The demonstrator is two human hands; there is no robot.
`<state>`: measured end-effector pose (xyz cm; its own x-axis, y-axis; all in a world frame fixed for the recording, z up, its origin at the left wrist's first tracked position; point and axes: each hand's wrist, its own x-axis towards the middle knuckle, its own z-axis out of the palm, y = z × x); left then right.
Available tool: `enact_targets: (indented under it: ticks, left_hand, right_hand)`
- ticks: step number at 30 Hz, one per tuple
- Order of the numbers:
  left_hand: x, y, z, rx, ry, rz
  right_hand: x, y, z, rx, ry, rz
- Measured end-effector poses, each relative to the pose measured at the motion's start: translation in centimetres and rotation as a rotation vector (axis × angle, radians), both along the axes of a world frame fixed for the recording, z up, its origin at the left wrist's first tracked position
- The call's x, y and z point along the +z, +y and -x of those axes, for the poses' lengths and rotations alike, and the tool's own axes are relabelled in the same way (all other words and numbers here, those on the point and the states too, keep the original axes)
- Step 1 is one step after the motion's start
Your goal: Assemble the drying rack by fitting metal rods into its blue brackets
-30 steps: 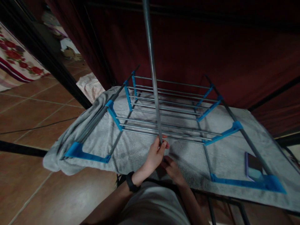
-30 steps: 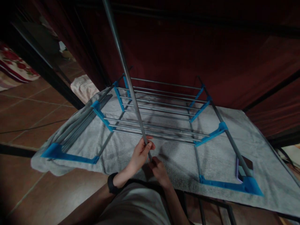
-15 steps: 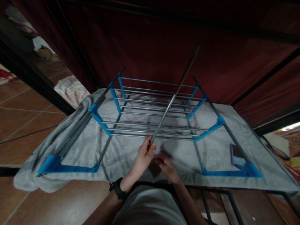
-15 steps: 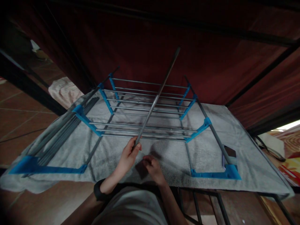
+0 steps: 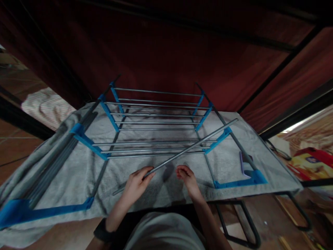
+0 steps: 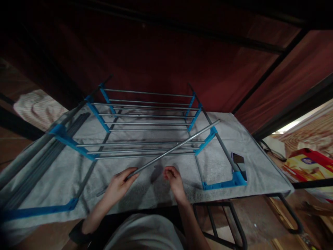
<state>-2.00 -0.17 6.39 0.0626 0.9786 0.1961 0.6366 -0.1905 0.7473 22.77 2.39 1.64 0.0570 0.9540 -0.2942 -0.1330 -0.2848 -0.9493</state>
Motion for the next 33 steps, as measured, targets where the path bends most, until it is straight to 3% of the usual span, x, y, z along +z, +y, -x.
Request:
enact_targets:
  ticks: [7,14,20,24,28,33]
  left_hand:
    - [-1.1,-0.8,2.2,-0.041,0.112,0.015]
    - [-1.9,-1.0,4.1,-0.06,0.176,-0.039]
    - [-1.1,-0.9,4.2,-0.148,0.294,-0.068]
    - [-0.4,-0.8,4.0,-0.179,0.431,-0.085]
    - [0.2,-0.5,3.4,-0.196,0.63,-0.126]
    - [1.9,0.0,2.0,-0.217,0.675,-0.228]
  right_hand:
    - [2.0,0.7,-2.0,-0.148,0.084,-0.049]
    - [5.5,1.3,-4.2,-0.266,0.228,-0.13]
    - [7.3,2.5,-5.5,-0.367,0.375,-0.192]
    - [6.4,3.1,-6.7,-0.416,0.375,-0.195]
    - [4.1,3.2,-8.4,-0.49,0.318,-0.153]
    - [1.6,3.0,-10.8,-0.434,0.202,-0.087]
